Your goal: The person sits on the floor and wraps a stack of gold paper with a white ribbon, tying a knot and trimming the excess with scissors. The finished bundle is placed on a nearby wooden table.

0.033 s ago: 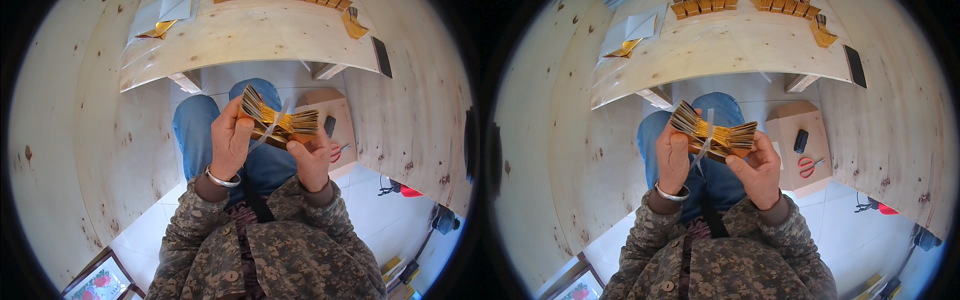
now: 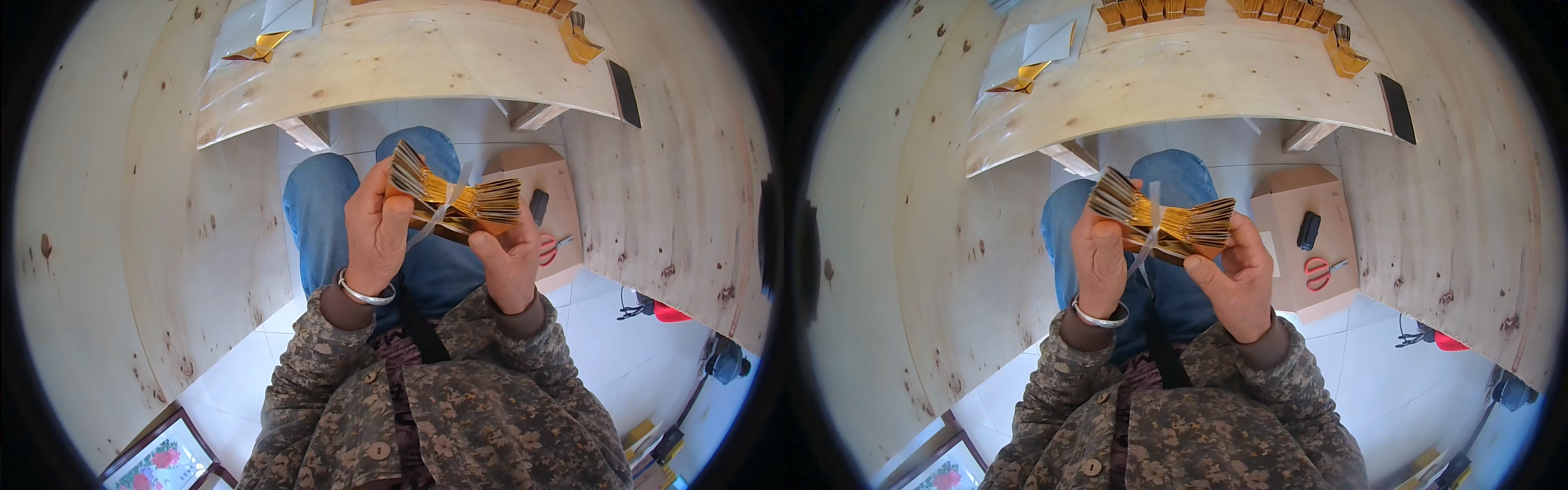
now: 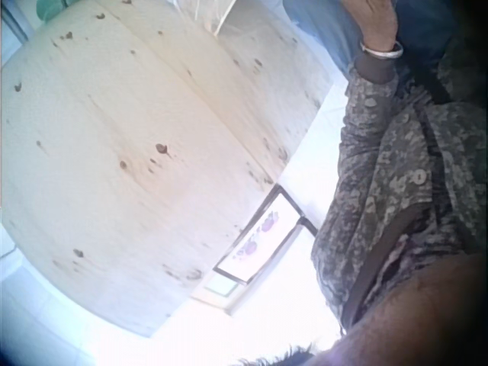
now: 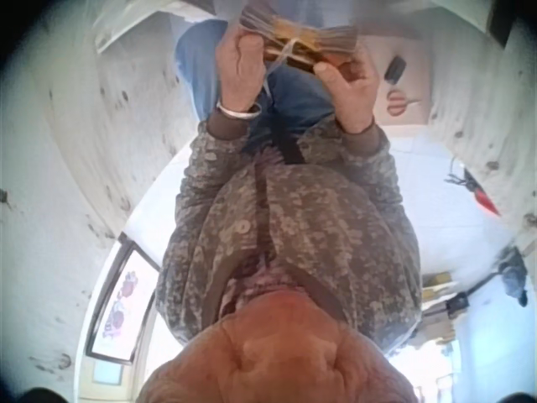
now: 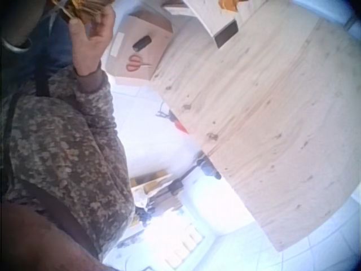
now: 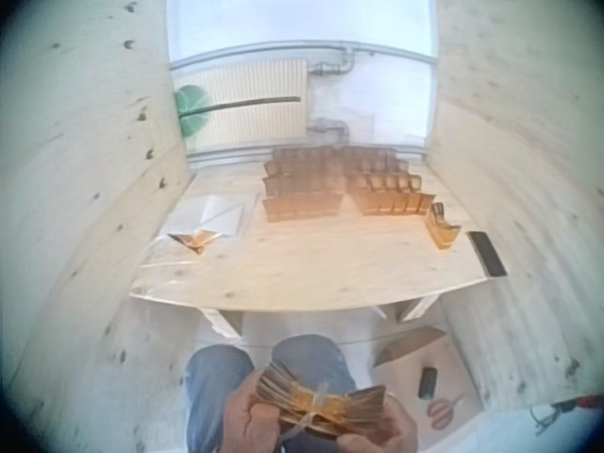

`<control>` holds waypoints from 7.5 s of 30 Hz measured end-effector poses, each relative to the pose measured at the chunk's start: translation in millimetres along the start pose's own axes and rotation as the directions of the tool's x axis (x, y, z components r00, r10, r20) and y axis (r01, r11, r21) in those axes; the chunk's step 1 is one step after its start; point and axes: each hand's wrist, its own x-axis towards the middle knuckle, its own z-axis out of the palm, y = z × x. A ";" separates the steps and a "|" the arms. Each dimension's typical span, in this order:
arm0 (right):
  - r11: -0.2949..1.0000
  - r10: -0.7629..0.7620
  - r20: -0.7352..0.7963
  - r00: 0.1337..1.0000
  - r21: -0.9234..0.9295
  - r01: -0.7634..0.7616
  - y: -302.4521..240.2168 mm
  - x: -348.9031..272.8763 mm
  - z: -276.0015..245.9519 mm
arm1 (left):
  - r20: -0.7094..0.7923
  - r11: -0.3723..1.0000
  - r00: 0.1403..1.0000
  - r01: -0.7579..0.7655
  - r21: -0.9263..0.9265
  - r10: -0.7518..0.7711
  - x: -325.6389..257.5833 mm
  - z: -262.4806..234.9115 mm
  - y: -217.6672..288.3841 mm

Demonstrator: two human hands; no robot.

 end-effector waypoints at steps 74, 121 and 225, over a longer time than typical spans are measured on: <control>0.990 0.139 -0.089 0.986 -0.003 -0.140 12.2 -6.1 -0.2 | -0.018 0.927 0.966 0.242 -0.286 -0.258 -67.3 -2.5 -10.2; 0.967 -0.126 -0.163 0.979 -0.242 0.084 18.1 -43.9 -0.8 | 0.265 0.728 0.856 0.516 -0.450 -0.443 -77.2 -19.1 -21.5; 0.608 0.700 0.477 0.532 -0.006 -0.794 7.6 -78.3 -87.8 | 0.036 0.727 0.985 0.101 0.679 -0.170 -68.8 23.6 -18.9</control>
